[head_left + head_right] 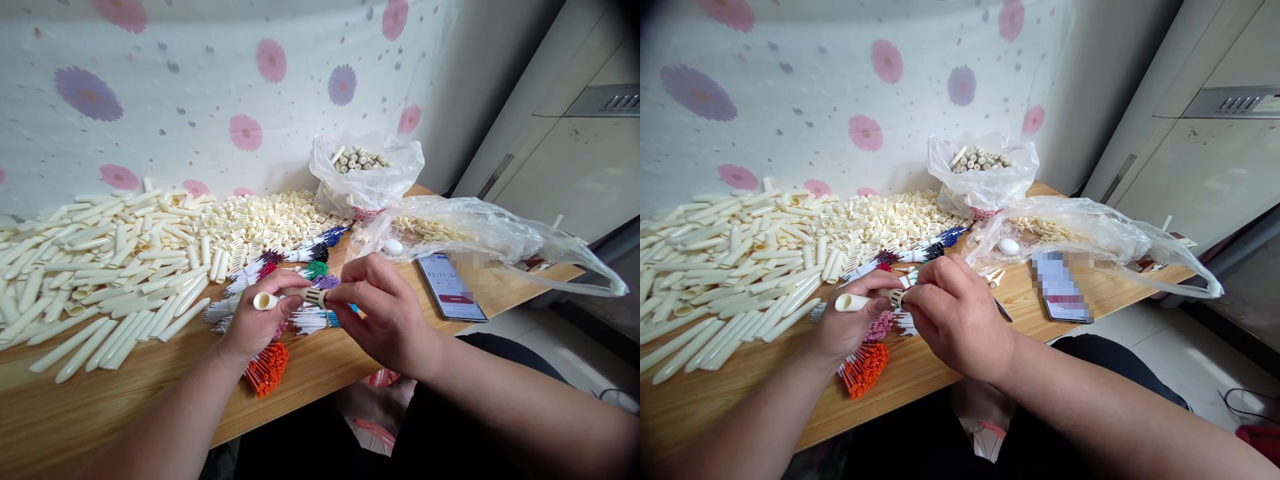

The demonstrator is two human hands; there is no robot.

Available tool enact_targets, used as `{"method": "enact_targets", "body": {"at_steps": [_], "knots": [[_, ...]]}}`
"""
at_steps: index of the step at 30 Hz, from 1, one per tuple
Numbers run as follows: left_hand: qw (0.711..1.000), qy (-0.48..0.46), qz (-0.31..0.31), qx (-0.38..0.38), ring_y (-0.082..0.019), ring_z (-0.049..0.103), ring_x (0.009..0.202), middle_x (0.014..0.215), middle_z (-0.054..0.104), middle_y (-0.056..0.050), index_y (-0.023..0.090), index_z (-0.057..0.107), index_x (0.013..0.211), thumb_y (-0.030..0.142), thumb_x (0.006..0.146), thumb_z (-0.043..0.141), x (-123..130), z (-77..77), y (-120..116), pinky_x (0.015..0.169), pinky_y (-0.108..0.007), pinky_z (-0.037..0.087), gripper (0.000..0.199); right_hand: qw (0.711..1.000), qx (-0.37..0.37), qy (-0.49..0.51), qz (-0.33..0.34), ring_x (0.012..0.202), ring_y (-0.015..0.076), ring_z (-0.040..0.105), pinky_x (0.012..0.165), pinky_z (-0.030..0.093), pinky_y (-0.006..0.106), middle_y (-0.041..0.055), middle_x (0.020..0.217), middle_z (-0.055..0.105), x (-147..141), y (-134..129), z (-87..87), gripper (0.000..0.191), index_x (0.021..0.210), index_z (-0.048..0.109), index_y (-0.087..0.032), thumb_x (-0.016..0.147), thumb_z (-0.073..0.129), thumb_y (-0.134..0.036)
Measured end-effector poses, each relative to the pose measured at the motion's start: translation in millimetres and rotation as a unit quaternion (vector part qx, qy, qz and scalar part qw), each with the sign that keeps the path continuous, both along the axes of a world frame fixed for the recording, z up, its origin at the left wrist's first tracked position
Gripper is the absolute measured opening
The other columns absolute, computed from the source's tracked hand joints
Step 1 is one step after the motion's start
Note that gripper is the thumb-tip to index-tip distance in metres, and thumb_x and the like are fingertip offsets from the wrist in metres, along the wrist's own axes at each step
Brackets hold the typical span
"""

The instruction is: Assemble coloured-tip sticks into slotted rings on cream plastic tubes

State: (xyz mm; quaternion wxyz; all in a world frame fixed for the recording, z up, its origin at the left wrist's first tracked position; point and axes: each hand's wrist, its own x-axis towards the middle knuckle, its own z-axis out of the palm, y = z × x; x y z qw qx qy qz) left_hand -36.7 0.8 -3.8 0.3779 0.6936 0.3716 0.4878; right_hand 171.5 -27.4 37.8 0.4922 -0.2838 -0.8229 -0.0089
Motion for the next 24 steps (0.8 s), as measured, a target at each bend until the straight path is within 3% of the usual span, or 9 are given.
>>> {"method": "enact_targets", "body": {"at_steps": [7, 17, 21, 24], "knots": [[0.991, 0.035, 0.092, 0.091, -0.019, 0.064, 0.089, 0.092, 0.072, -0.003, 0.023, 0.074, 0.095, 0.024, 0.081, 0.071, 4.1, 1.8, -3.4, 0.084, -0.032, 0.048, 0.014, 0.990, -0.099, 0.099, 0.003, 0.081, 0.0129, 0.055, 0.069, 0.048, 0.025, 0.0047, 0.086, 0.054, -8.2, 2.2, -14.9, 0.011, 0.090, 0.066, -0.015, 0.087, 0.059, -0.007], [0.983, 0.040, 0.107, 0.146, -0.018, 0.064, 0.091, 0.092, 0.072, -0.002, 0.024, 0.073, 0.095, 0.016, 0.081, 0.070, 2.6, 2.3, 0.6, 0.086, -0.033, 0.048, 0.016, 0.951, -0.230, 0.199, 0.060, 0.084, 0.0145, 0.058, 0.072, 0.049, 0.029, 0.0039, 0.087, 0.057, -16.5, 0.4, -28.5, 0.016, 0.096, 0.071, -0.021, 0.089, 0.058, -0.016], [0.990, 0.014, 0.112, 0.086, -0.019, 0.065, 0.090, 0.093, 0.072, -0.002, 0.023, 0.074, 0.092, 0.023, 0.080, 0.071, 2.1, -2.5, 4.7, 0.085, -0.033, 0.049, 0.011, 0.923, -0.293, 0.237, 0.080, 0.082, 0.0148, 0.059, 0.074, 0.049, 0.030, 0.0029, 0.084, 0.062, -4.3, 11.8, -23.7, 0.012, 0.086, 0.072, -0.021, 0.087, 0.061, -0.026], [0.992, -0.070, 0.107, -0.016, -0.020, 0.066, 0.088, 0.094, 0.073, -0.004, 0.022, 0.073, 0.092, 0.033, 0.079, 0.072, 0.6, -8.4, 11.7, 0.082, -0.033, 0.050, 0.017, 0.928, -0.288, 0.236, 0.024, 0.078, 0.0146, 0.060, 0.071, 0.049, 0.030, 0.0033, 0.084, 0.065, 17.5, 43.4, -14.3, 0.016, 0.088, 0.070, -0.019, 0.086, 0.061, -0.032]]}}
